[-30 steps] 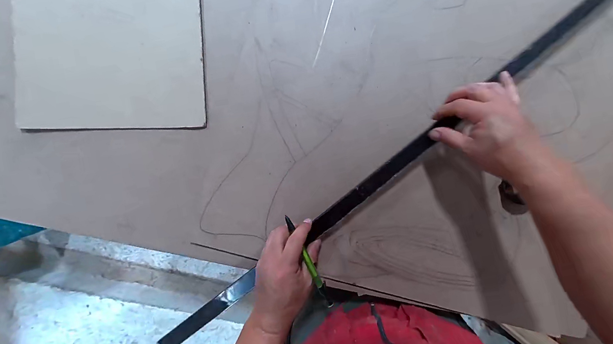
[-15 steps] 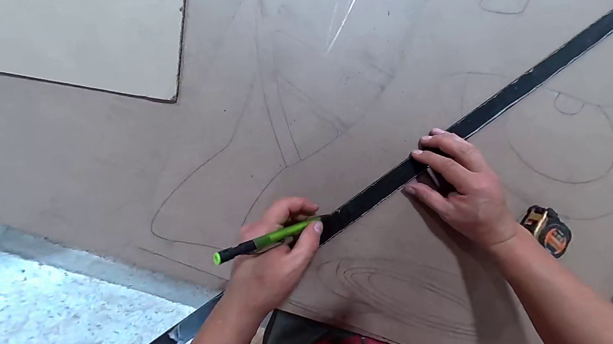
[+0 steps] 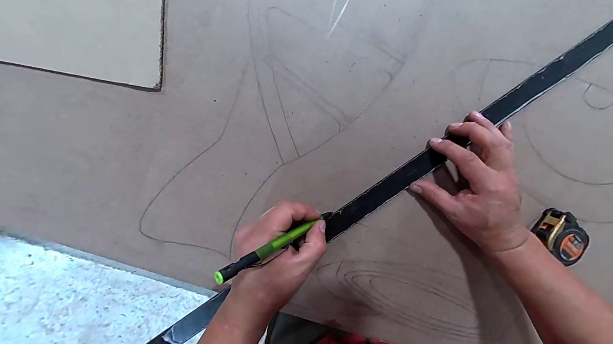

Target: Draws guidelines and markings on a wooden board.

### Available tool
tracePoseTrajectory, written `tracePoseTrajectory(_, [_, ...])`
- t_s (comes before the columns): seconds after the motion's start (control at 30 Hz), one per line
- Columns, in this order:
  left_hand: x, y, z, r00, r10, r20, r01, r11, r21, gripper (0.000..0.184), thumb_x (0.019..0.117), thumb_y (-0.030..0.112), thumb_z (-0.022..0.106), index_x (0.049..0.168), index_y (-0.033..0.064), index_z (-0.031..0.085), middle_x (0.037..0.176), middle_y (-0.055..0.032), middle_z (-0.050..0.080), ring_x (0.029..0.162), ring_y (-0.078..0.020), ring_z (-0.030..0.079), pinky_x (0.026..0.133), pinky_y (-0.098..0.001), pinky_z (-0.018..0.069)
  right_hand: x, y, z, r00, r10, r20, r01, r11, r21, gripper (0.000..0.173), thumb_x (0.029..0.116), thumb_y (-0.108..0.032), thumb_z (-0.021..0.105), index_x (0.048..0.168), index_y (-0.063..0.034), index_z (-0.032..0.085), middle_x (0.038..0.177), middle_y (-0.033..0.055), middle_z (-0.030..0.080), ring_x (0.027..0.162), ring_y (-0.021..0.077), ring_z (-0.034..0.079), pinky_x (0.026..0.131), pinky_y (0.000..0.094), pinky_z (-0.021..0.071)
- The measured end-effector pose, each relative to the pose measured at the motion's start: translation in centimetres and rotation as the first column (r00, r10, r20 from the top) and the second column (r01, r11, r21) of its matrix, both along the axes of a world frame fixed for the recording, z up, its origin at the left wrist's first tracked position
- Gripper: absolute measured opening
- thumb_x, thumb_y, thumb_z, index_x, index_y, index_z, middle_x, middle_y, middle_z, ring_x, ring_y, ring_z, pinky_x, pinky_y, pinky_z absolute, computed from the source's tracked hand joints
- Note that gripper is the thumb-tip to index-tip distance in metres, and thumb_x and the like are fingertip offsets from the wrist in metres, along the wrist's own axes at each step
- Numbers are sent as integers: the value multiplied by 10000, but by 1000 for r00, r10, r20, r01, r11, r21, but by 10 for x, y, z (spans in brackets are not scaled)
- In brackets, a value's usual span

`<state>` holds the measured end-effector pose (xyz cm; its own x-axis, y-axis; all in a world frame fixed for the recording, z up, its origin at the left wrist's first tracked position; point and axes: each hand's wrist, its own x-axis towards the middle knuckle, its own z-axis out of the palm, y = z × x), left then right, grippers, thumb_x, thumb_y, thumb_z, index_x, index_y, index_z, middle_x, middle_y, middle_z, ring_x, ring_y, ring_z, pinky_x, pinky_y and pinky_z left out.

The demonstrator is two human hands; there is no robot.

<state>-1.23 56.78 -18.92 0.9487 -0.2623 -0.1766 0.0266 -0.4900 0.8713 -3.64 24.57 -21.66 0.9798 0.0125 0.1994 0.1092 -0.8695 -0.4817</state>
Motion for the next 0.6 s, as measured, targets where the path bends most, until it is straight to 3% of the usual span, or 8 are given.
tracePoseTrajectory(0.4, [1, -1, 0, 999, 2, 33, -3, 999, 51, 80, 861, 268, 720, 914, 210, 732, 771, 129, 672, 628, 33, 610, 520, -150, 518, 5, 0, 1, 1000, 0, -11, 0, 1000, 18, 586, 798, -528, 852, 1241, -164, 733, 1402, 114, 607, 1453, 325, 441, 1241, 658, 216])
tracePoseTrajectory(0.6, [0, -3, 0, 997, -10, 70, 5, 997, 72, 88, 866, 267, 708, 912, 193, 725, 782, 119, 670, 644, 36, 609, 531, -143, 515, 21, -1, 4, 996, 85, -29, -84, 996, 40, 579, 810, -502, 850, 1251, -147, 729, 1414, 117, 598, 1464, 314, 429, 1252, 639, 221])
